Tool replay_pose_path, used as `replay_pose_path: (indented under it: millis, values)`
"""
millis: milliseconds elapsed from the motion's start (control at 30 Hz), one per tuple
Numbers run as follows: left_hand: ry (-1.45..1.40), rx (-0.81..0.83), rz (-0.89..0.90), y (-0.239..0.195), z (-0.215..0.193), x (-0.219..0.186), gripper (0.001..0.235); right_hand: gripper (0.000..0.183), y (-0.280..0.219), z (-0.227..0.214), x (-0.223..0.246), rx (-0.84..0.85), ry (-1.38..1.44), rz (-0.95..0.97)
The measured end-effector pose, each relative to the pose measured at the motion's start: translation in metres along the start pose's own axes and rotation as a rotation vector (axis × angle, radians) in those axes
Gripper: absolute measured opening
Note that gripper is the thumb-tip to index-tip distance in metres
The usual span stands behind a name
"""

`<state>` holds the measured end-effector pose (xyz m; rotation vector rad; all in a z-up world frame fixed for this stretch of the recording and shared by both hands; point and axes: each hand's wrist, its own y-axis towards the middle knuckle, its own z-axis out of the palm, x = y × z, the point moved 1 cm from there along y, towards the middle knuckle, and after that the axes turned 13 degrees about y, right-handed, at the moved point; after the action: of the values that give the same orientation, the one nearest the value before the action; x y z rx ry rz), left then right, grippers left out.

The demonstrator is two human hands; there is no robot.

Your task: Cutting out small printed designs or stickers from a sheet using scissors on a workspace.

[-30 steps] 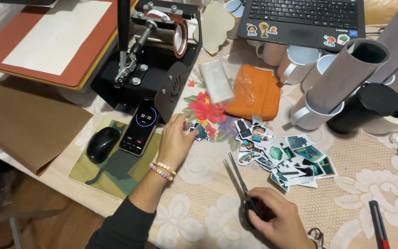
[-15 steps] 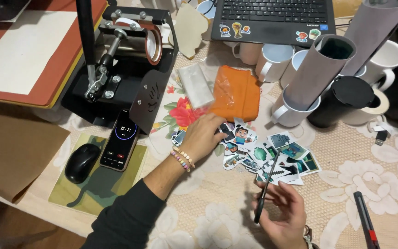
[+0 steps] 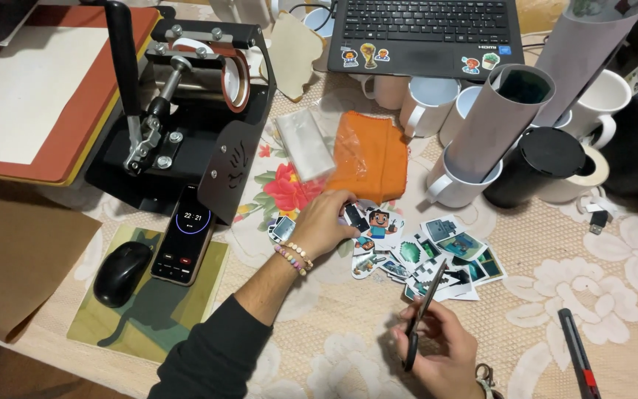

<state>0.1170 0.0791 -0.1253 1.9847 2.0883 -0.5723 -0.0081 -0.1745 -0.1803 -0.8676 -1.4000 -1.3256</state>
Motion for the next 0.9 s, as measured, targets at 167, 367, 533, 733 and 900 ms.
replay_pose_path:
  millis: [167, 367, 533, 733, 900]
  values:
    - [0.007, 0.056, -0.032, -0.001, -0.004, -0.004, 0.073, 0.052, 0.006, 0.005, 0.013, 0.054, -0.085, -0.024]
    - [-0.075, 0.005, -0.098, -0.005, -0.002, -0.001, 0.047, 0.048, 0.007, 0.005, 0.011, 0.046, -0.067, -0.024]
    - [-0.282, -0.189, -0.080, -0.013, -0.005, 0.009, 0.018, 0.051, 0.005, 0.005, 0.007, 0.019, 0.026, 0.013]
    - [-0.966, 0.029, -0.112, -0.068, -0.036, -0.013, 0.023, 0.045, 0.007, -0.008, 0.008, -0.146, 0.129, 0.158]
    - [-1.163, 0.067, -0.015, -0.109, -0.036, -0.037, 0.021, 0.044, 0.034, 0.006, 0.053, -0.109, 0.315, 0.180]
